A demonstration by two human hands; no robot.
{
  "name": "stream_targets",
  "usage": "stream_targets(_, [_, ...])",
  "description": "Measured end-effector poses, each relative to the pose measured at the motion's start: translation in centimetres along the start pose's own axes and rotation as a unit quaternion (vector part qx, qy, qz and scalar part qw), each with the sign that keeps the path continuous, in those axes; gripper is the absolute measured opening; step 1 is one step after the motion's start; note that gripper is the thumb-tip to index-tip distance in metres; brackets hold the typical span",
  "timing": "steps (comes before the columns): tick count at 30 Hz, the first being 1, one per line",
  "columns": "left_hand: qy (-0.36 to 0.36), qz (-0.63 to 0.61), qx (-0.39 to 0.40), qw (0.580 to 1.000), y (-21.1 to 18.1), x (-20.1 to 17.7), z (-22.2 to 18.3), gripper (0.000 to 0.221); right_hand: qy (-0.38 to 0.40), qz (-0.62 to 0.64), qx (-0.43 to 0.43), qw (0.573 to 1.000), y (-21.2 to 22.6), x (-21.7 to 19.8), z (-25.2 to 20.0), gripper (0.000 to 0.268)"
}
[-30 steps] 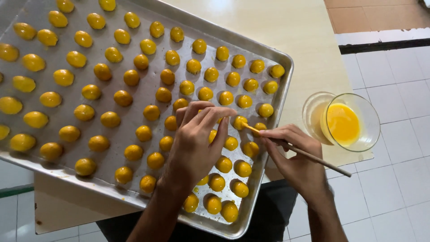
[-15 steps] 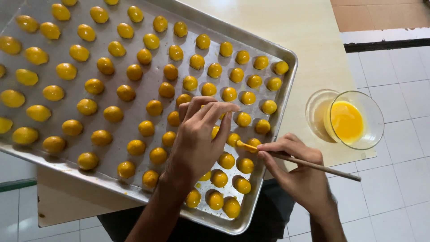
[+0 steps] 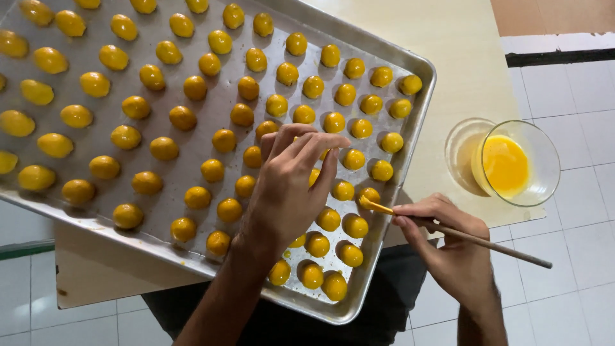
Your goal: Applying egg wash to small cookies on a baking tray using a pastry brush.
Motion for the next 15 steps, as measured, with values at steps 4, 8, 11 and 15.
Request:
stream_targets(4, [0.007, 0.001, -0.006, 1.000, 0.2, 0.1, -0.1, 0.017, 0.003, 0.005, 0.011, 1.000, -0.1, -0.2, -0.2, 0.012])
stream_targets(8, [0.007, -0.004, -0.011, 1.000, -0.1, -0.4, 0.1, 0.017, 0.003, 0.007, -0.008, 1.000, 0.6, 0.2, 0.0, 0.010])
stream_targets(11, [-0.032, 0.022, -0.014, 0.999, -0.2, -0.7, 0.3, 0.017, -0.003, 0.005, -0.026, 1.000, 1.1, 0.5, 0.2, 0.011])
stream_targets(15, [-0.098, -0.009, -0.005, 0.995, -1.1, -2.1, 0.6, 0.016, -0.036, 0.059, -0.022, 0.997, 1.0, 0.5, -0.2, 0.013])
Point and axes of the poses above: each hand's wrist, its own z-axis towards the middle knuckle, its own x-axis out of the palm, y = z × x, the point moved 3 cm from there along z, towards the middle knuckle, and after that the axes turned 2 degrees about -y, right-handed, at the moved point
